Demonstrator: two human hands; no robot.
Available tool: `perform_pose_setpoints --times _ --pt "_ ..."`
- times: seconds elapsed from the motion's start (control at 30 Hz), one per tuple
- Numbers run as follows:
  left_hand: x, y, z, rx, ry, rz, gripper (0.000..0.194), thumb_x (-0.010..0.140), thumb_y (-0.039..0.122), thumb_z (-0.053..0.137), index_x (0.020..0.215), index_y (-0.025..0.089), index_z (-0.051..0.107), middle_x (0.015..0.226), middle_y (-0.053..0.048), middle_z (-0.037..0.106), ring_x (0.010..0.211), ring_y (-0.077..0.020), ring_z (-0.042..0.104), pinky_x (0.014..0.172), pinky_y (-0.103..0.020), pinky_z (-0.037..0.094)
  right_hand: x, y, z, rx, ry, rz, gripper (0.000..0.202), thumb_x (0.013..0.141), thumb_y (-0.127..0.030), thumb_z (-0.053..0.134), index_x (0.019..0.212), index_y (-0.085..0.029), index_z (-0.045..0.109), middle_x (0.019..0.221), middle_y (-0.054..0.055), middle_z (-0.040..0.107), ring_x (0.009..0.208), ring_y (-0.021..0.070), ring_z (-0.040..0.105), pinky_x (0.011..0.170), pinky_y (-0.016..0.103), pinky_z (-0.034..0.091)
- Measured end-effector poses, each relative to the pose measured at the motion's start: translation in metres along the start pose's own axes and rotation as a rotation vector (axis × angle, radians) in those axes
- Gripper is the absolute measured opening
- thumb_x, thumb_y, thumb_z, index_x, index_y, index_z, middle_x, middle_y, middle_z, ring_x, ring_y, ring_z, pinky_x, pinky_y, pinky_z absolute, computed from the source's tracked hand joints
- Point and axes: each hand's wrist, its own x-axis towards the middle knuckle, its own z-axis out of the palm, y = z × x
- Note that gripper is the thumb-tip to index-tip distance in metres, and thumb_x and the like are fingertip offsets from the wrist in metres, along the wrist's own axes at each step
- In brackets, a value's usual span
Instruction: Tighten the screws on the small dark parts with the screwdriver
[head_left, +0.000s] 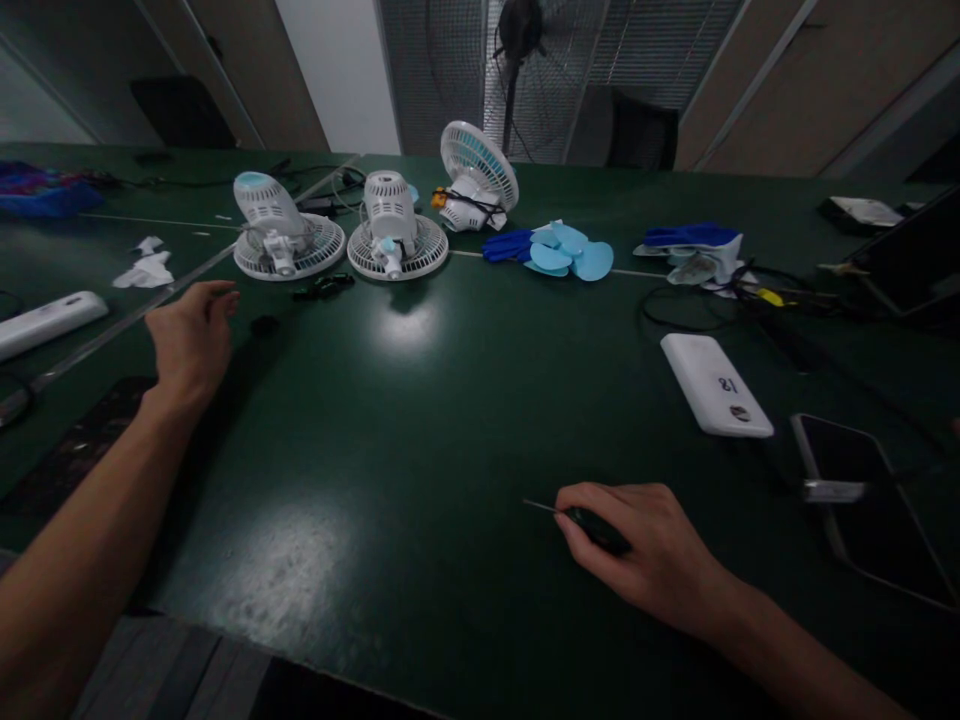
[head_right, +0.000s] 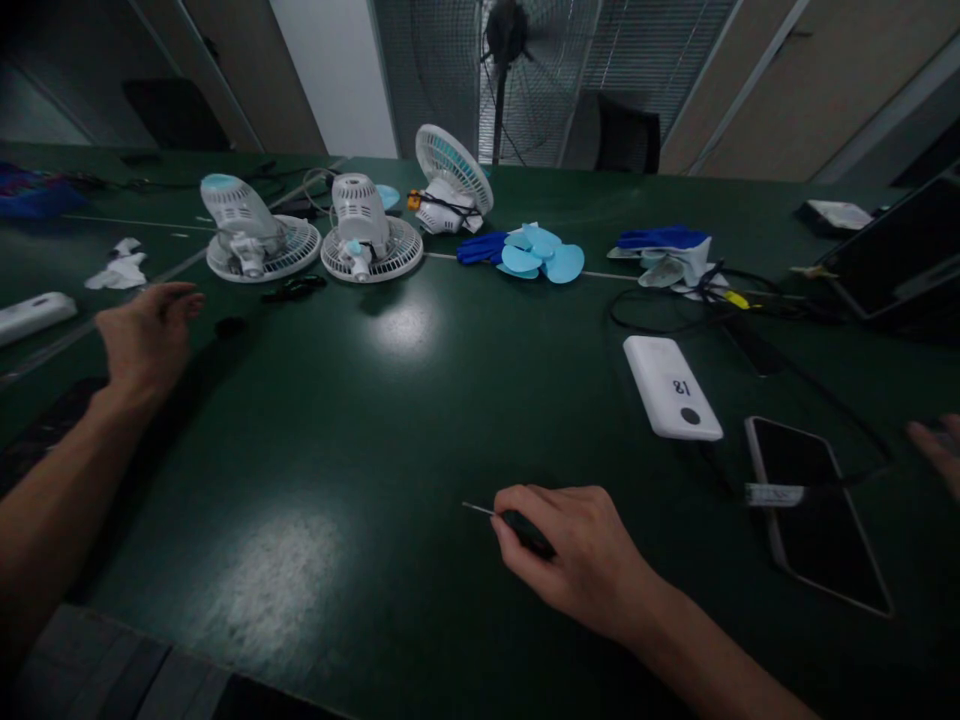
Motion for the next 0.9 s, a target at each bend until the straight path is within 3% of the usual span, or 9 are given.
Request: perform_pose_setpoints --times 0.27,0.53,0.7,0.9 --pt "0.000 -0.004 0.003 -0.093 -0.034 -0.077 0.036 0.098 0.030 0.053 0.125 0.010 0.065 0.104 -0.013 0.074 0.092 -0.0208 0.073 0.085 -0.030 0.056 0.001 0.000 -0.001 -0.011 0.013 -0.015 0.015 0.102 -0.028 0.053 0.108 -0.022 0.066 0.084 -0.002 0.073 0.064 0.0104 0.066 0.059 0.023 0.047" --pt "0.002 -0.001 0.002 -0.075 -0.091 -0.106 0.034 0.097 0.024 0.052 0.124 0.009 0.066 0.108 -0.013 0.074 0.095 -0.0200 0.072 0.089 -0.031 0.055 0.002 -0.003 -0.003 -0.012 0.003 -0.007 0.013 0.102 -0.025 0.054 0.107 -0.023 0.065 0.081 -0.004 0.071 0.062 0.0089 0.064 0.059 0.023 0.045" --pt "-0.001 -0.012 0.008 -0.093 -0.078 -0.104 0.034 0.094 0.033 0.060 0.119 0.014 0.071 0.110 -0.010 0.075 0.097 -0.0203 0.072 0.089 -0.029 0.054 0.002 -0.001 -0.001 -0.014 0.010 -0.010 0.011 0.101 -0.025 0.055 0.107 -0.023 0.064 0.081 -0.004 0.070 0.063 0.0092 0.064 0.059 0.025 0.044" --pt "-0.003 -0.022 0.020 -0.135 -0.187 -0.165 0.035 0.091 0.034 0.064 0.118 0.015 0.073 0.108 -0.009 0.075 0.099 -0.0213 0.071 0.091 -0.031 0.054 0.000 0.000 -0.001 -0.037 0.014 -0.006 0.012 0.101 -0.027 0.055 0.107 -0.023 0.065 0.079 -0.004 0.070 0.062 0.0092 0.064 0.059 0.025 0.043"
